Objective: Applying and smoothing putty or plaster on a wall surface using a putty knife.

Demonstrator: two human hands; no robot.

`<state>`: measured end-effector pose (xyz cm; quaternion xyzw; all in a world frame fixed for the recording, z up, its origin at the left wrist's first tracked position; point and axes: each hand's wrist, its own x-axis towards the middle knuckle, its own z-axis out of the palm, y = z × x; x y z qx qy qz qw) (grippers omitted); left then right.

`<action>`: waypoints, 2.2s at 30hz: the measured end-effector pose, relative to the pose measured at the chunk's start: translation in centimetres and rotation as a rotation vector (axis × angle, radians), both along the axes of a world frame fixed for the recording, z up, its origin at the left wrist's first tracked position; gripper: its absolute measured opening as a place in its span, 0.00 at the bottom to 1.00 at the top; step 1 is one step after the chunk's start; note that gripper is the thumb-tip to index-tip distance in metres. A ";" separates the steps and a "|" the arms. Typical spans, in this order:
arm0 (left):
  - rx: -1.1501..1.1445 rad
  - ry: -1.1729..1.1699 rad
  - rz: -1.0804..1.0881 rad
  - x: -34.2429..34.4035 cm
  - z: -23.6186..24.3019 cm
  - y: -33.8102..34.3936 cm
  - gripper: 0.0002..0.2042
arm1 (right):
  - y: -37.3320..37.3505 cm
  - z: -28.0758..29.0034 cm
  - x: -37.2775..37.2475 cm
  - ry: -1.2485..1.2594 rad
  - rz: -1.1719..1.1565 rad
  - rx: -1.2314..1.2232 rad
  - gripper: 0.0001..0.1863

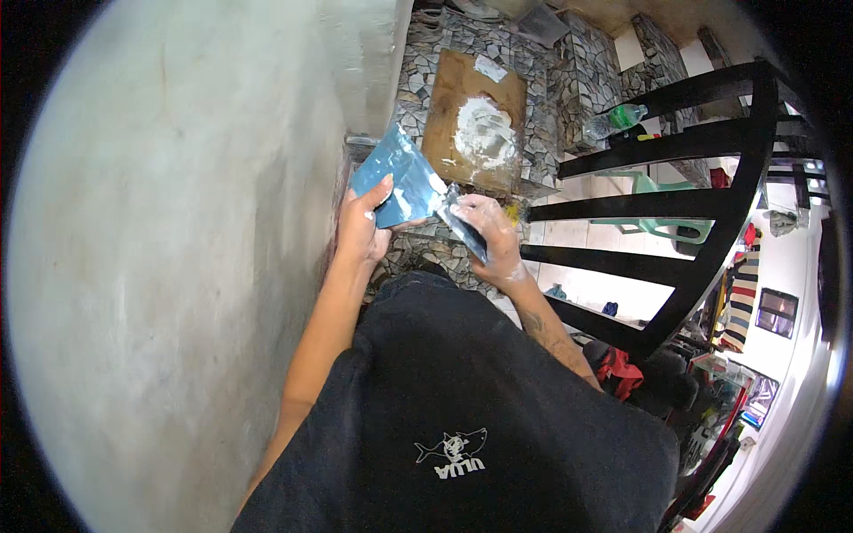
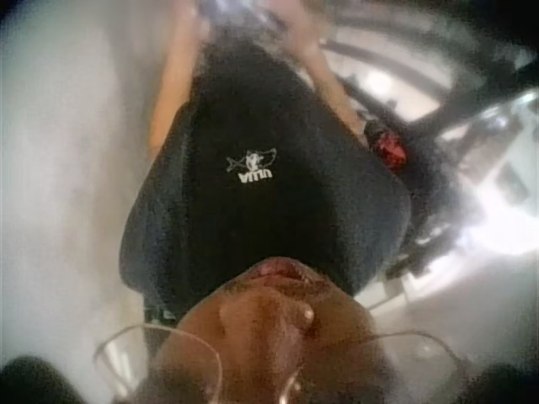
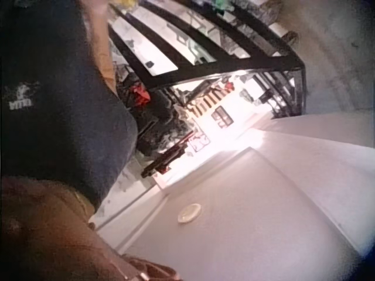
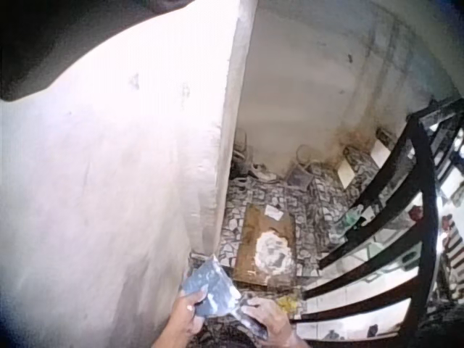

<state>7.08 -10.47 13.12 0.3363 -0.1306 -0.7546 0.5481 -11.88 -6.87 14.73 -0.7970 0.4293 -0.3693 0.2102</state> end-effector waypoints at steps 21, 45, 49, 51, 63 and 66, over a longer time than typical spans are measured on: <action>0.220 -0.090 0.182 7.8 -3.7 7.4 0.15 | -29.7 -20.2 3.7 -0.329 -0.517 0.766 0.11; 0.254 -0.031 0.194 7.4 -4.6 7.9 0.14 | -34.4 -16.0 4.5 -0.476 -0.342 0.674 0.08; 0.278 -0.020 0.184 7.6 -4.9 7.9 0.14 | -34.8 -14.4 4.2 -0.217 -0.256 0.487 0.11; 0.285 -0.021 0.189 7.7 -5.0 8.0 0.14 | -34.4 -13.6 5.3 -0.424 -0.270 0.579 0.07; 0.244 -0.050 0.141 8.0 -5.6 8.4 0.15 | -29.8 -3.4 8.2 -0.530 -0.329 0.729 0.05; 0.231 -0.070 0.083 7.7 -4.6 8.1 0.16 | -31.0 -3.9 6.7 -0.571 -0.279 0.615 0.04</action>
